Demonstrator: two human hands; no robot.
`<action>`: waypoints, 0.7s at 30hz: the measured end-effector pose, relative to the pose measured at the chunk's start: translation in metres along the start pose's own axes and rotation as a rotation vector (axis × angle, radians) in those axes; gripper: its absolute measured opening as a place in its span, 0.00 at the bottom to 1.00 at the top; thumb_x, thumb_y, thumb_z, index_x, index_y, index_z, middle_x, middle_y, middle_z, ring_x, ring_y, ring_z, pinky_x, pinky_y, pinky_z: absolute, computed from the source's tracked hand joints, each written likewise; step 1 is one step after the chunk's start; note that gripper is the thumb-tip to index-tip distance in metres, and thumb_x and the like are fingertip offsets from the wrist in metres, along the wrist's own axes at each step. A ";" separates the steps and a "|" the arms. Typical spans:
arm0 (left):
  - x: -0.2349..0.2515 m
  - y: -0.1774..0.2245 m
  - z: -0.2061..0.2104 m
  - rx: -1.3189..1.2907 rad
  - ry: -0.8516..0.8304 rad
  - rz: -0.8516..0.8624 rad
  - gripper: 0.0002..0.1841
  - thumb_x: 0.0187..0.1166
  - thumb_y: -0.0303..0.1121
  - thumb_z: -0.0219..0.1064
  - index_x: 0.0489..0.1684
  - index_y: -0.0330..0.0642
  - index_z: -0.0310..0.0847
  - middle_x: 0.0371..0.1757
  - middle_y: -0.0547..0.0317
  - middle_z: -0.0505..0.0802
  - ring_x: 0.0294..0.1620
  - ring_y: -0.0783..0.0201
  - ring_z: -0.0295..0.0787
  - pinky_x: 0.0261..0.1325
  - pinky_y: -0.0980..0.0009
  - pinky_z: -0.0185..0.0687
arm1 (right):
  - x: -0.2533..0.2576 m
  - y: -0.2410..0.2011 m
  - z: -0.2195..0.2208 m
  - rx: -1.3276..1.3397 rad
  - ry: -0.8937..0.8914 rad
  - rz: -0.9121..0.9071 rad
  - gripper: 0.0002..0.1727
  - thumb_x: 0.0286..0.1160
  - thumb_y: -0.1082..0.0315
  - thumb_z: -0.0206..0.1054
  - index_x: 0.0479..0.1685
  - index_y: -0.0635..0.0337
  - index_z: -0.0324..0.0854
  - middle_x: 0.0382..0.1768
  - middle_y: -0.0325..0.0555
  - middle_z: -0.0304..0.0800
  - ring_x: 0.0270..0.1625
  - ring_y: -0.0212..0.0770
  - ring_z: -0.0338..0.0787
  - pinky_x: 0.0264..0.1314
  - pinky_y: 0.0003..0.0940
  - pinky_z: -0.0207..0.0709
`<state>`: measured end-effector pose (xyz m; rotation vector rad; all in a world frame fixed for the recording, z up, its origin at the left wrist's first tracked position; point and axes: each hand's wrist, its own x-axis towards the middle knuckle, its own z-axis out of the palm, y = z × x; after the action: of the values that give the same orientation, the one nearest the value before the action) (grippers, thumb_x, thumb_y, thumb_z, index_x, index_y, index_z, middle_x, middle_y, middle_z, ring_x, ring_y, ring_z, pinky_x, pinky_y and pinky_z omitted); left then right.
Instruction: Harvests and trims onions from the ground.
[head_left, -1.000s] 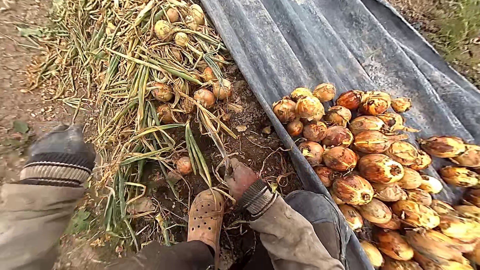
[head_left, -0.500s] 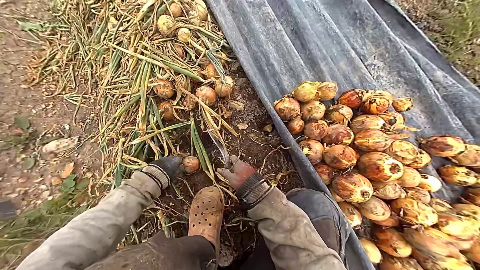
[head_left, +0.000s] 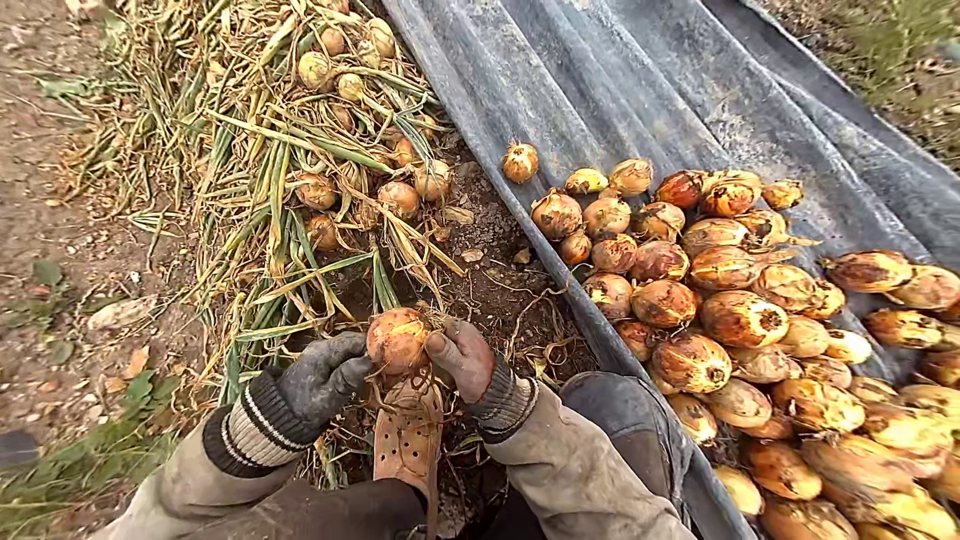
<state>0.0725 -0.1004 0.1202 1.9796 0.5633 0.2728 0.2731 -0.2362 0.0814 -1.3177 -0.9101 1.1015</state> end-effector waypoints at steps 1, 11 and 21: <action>0.004 -0.002 0.001 0.014 0.007 0.047 0.30 0.83 0.68 0.55 0.38 0.51 0.89 0.36 0.75 0.92 0.40 0.85 0.87 0.45 0.81 0.85 | 0.000 0.000 0.000 0.003 0.039 -0.031 0.45 0.72 0.20 0.49 0.41 0.57 0.88 0.25 0.31 0.84 0.29 0.21 0.80 0.36 0.28 0.80; 0.063 0.004 -0.027 0.630 0.284 -0.315 0.26 0.82 0.60 0.65 0.34 0.45 0.90 0.28 0.53 0.91 0.30 0.52 0.89 0.37 0.39 0.83 | 0.008 0.019 -0.003 -0.103 0.262 0.187 0.36 0.86 0.35 0.44 0.21 0.54 0.80 0.15 0.36 0.72 0.21 0.34 0.75 0.29 0.41 0.74; 0.176 0.043 0.020 0.879 -0.506 -0.168 0.20 0.90 0.55 0.56 0.52 0.55 0.92 0.51 0.58 0.96 0.53 0.54 0.94 0.57 0.44 0.86 | 0.023 0.015 -0.045 0.042 0.382 0.420 0.41 0.88 0.34 0.36 0.25 0.56 0.82 0.13 0.33 0.72 0.14 0.30 0.68 0.20 0.32 0.68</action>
<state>0.2446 -0.0445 0.1399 2.6741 0.5545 -0.6824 0.3212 -0.2269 0.0612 -1.6578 -0.3321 1.1195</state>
